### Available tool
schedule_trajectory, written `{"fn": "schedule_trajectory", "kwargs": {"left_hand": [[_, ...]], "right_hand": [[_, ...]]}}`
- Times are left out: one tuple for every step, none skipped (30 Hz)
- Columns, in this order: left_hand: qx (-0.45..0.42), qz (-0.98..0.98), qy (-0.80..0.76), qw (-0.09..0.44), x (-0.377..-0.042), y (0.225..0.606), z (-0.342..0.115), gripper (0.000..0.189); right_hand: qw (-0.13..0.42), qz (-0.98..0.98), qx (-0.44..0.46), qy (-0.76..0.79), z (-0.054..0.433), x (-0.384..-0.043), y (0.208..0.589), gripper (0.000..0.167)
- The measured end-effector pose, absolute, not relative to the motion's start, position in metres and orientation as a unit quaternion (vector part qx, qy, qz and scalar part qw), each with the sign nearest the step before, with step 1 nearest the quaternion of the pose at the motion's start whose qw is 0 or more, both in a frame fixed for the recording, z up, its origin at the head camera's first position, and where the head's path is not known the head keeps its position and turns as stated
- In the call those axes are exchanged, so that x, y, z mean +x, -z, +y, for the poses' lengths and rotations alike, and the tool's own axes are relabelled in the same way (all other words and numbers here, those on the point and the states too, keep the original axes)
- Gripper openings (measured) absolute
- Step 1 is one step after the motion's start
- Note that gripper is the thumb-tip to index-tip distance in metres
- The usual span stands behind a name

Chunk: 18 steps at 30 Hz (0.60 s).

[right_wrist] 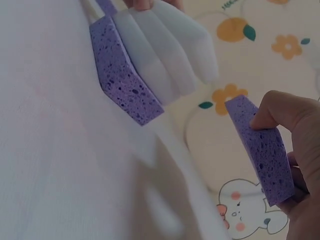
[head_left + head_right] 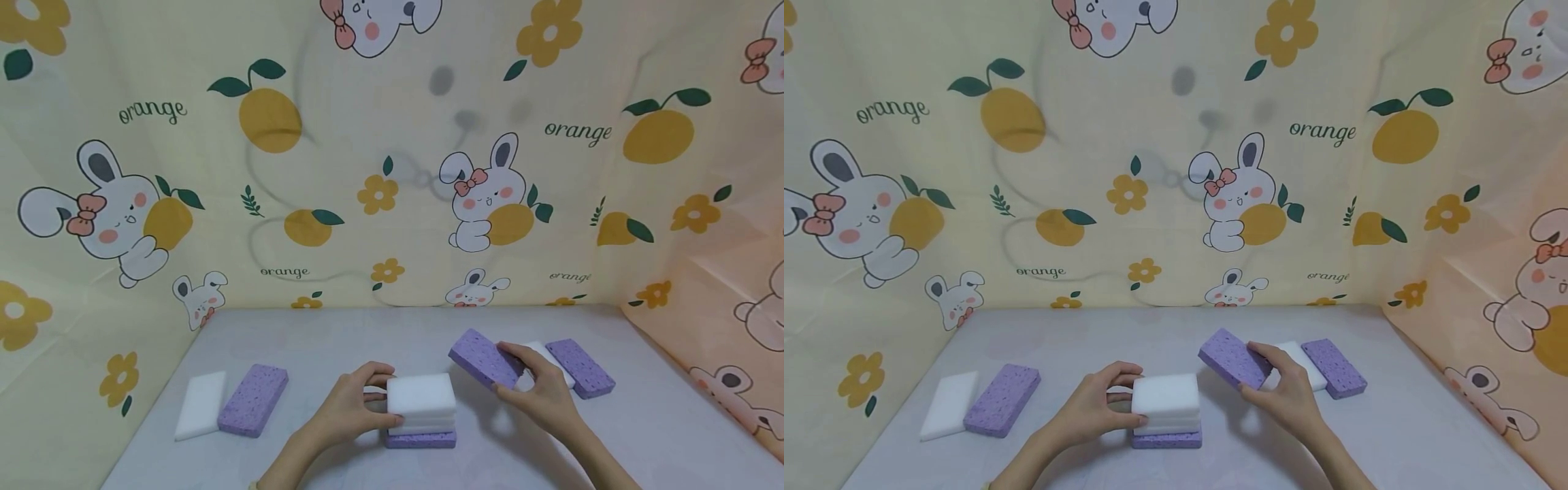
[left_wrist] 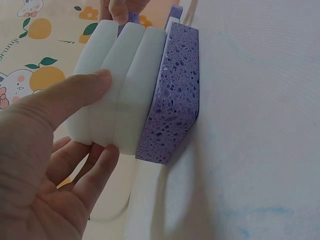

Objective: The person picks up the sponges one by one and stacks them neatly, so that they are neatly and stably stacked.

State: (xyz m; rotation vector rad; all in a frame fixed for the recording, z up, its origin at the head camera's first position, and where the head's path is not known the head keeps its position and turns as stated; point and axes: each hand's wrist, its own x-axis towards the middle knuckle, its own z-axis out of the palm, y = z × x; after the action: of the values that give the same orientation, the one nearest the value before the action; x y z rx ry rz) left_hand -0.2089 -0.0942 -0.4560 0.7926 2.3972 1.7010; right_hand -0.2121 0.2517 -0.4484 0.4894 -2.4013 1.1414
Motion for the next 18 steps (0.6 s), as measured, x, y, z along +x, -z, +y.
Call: {"fn": "schedule_trajectory", "kwargs": {"left_hand": [[0.26,0.786,-0.559,0.049,-0.209,0.456,-0.094,0.065],[0.26,0.786,-0.559,0.049,-0.209,0.456,-0.094,0.065],[0.26,0.785,-0.56,0.049,-0.209,0.456,-0.094,0.065],[0.26,0.784,-0.562,0.049,-0.209,0.456,-0.094,0.065],[0.26,0.783,-0.563,0.049,-0.209,0.456,-0.094,0.065],[0.261,0.782,-0.564,0.049,-0.209,0.456,-0.094,0.065],[0.261,0.781,-0.565,0.05,-0.209,0.456,-0.094,0.065],[0.261,0.781,-0.565,0.049,-0.209,0.456,-0.094,0.065],[0.261,0.78,-0.566,0.049,-0.209,0.456,-0.094,0.065],[0.261,0.78,-0.567,0.05,-0.209,0.456,-0.094,0.065],[0.259,0.78,-0.567,0.051,-0.209,0.456,-0.094,0.065],[0.259,0.781,-0.567,0.052,-0.209,0.456,-0.094,0.065],[0.258,0.781,-0.566,0.053,-0.209,0.455,-0.094,0.065],[0.257,0.782,-0.566,0.054,-0.209,0.455,-0.094,0.065],[0.256,0.782,-0.565,0.055,-0.209,0.455,-0.094,0.064],[0.255,0.783,-0.565,0.056,-0.208,0.454,-0.094,0.064],[0.255,0.784,-0.564,0.056,-0.208,0.454,-0.094,0.064],[0.255,0.784,-0.563,0.055,-0.208,0.454,-0.094,0.064]], "right_hand": [[0.214,-0.865,0.177,-0.418,0.251,-0.212,0.447,0.068],[0.211,-0.864,0.177,-0.422,0.25,-0.211,0.446,0.068],[0.207,-0.862,0.177,-0.428,0.25,-0.21,0.445,0.068],[0.205,-0.86,0.177,-0.432,0.249,-0.209,0.444,0.069],[0.202,-0.857,0.179,-0.439,0.248,-0.209,0.443,0.069],[0.199,-0.854,0.181,-0.446,0.247,-0.208,0.441,0.069],[0.197,-0.85,0.184,-0.452,0.246,-0.207,0.44,0.069],[0.195,-0.848,0.187,-0.456,0.245,-0.206,0.439,0.069],[0.193,-0.844,0.191,-0.462,0.244,-0.205,0.437,0.069],[0.192,-0.841,0.194,-0.468,0.243,-0.204,0.436,0.069],[0.19,-0.837,0.198,-0.474,0.242,-0.202,0.434,0.069],[0.189,-0.833,0.202,-0.479,0.24,-0.201,0.432,0.069],[0.188,-0.83,0.206,-0.483,0.239,-0.2,0.431,0.069],[0.188,-0.827,0.21,-0.487,0.238,-0.199,0.43,0.07],[0.188,-0.823,0.215,-0.491,0.236,-0.198,0.428,0.07],[0.187,-0.821,0.217,-0.494,0.235,-0.197,0.427,0.07],[0.186,-0.819,0.22,-0.497,0.234,-0.197,0.426,0.07],[0.185,-0.817,0.223,-0.498,0.233,-0.196,0.425,0.071]]}}
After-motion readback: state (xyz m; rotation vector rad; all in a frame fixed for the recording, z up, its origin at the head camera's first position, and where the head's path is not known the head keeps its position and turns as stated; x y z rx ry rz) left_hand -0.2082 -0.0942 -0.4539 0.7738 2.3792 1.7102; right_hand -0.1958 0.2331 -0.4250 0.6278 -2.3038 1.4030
